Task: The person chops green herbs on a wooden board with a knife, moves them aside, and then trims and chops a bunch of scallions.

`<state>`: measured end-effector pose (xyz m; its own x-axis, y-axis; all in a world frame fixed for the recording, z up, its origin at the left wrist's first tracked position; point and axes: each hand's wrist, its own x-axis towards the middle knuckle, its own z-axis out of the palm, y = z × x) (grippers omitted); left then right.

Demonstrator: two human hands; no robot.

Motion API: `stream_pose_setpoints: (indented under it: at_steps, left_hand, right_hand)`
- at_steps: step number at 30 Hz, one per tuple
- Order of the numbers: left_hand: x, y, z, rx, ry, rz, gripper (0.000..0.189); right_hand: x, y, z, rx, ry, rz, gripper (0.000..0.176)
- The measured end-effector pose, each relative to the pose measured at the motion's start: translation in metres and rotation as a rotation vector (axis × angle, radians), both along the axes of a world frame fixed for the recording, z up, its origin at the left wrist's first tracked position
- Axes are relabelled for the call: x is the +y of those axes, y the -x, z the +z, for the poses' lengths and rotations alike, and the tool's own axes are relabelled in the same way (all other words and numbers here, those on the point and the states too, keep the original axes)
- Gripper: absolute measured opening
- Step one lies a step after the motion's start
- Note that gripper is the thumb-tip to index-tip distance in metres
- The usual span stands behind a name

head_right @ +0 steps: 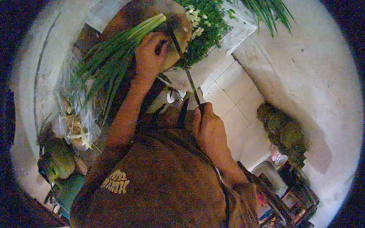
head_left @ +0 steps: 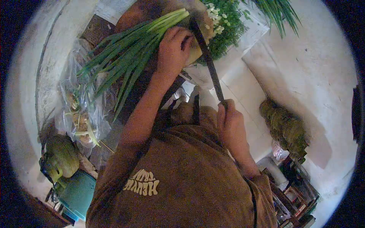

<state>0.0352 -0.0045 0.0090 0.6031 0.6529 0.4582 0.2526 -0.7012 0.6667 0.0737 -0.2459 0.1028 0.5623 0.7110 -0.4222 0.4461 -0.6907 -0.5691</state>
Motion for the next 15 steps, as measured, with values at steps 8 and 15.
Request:
stream_pose_setpoints:
  at_steps: [8,15]
  left_hand:
    - [-0.001,-0.002,-0.004,-0.024,-0.043,0.026,0.015]
    - [-0.002,-0.002,-0.001,-0.014,0.000,0.005,0.016]
  right_hand:
    - [0.001,0.002,-0.007,-0.068,0.039,-0.014,0.022]
    - [0.004,0.001,-0.002,-0.055,0.044,-0.028,0.023]
